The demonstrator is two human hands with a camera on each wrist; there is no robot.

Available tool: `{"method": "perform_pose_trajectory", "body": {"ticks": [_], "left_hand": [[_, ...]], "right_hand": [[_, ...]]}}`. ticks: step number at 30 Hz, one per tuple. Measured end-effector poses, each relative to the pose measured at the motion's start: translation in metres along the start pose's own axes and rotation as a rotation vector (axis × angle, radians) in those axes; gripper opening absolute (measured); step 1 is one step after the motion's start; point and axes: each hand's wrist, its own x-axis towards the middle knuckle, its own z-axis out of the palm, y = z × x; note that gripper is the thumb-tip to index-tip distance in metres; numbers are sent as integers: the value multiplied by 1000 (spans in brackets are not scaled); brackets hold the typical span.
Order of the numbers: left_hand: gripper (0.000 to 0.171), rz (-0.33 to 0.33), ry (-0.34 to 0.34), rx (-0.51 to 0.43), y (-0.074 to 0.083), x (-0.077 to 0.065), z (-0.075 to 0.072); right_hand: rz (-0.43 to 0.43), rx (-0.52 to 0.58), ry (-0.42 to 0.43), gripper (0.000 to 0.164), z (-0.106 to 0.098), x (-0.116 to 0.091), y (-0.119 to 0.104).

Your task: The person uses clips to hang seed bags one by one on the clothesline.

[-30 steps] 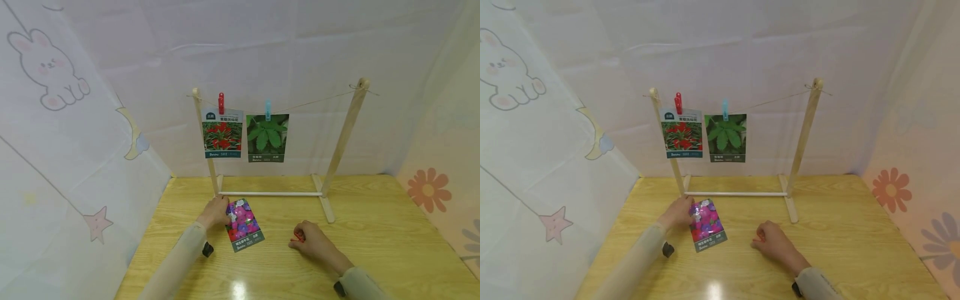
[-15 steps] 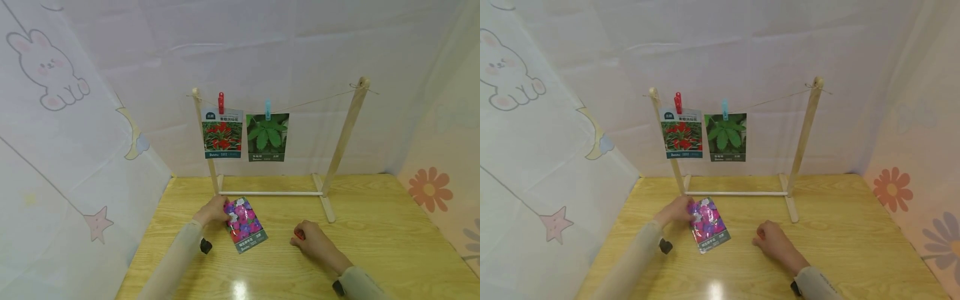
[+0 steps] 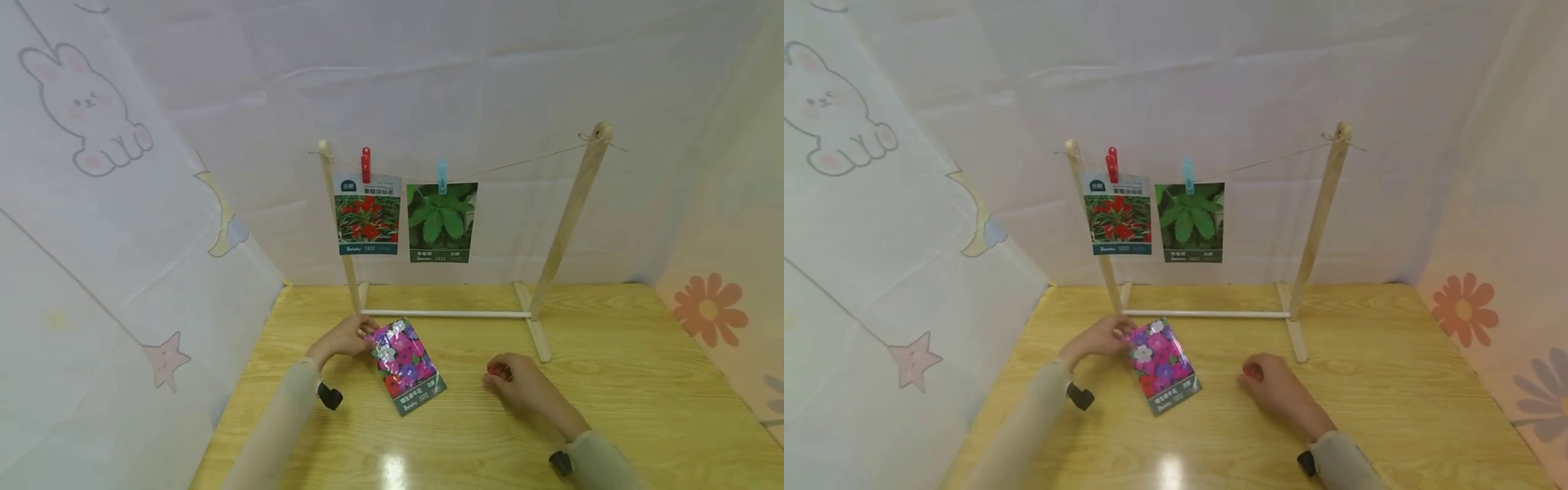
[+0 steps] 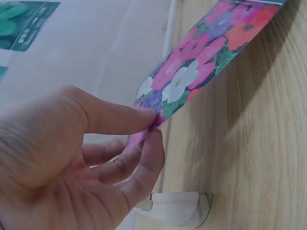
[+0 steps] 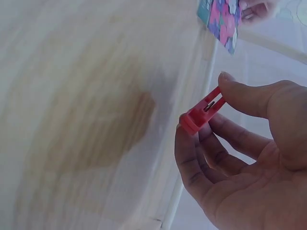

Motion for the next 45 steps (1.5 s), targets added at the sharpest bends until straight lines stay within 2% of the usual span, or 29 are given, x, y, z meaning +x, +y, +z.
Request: {"method": "perform_pose_trajectory", "body": {"ticks": [4, 8, 13, 18, 22, 27, 31, 37, 45], "left_hand": [[35, -20, 8, -123, 2, -6, 1], [32, -31, 35, -204, 8, -12, 5], [28, -9, 50, -234, 14, -15, 8], [26, 24, 90, -235, 24, -18, 11], [25, 49, 124, -261, 31, -20, 14], [22, 91, 143, -321, 41, -22, 16], [23, 132, 155, -281, 51, -25, 16], [21, 158, 170, -229, 68, -26, 16], [21, 203, 228, -147, 84, -22, 17]], "right_hand": [[0, 5, 26, 27, -7, -1, 1], [-9, 29, 66, 28, -13, -2, 0], [-28, 48, 129, 34, -20, -4, -6], [-52, 56, 167, 30, -29, -7, -10], [-69, 70, 178, 29, -40, -7, -13], [-49, 71, 173, 32, -53, -7, -16], [-48, 72, 173, 33, -62, -8, -18], [-55, 62, 195, 37, -75, -10, -23], [-82, 31, 248, 37, -94, -9, -31]]}}
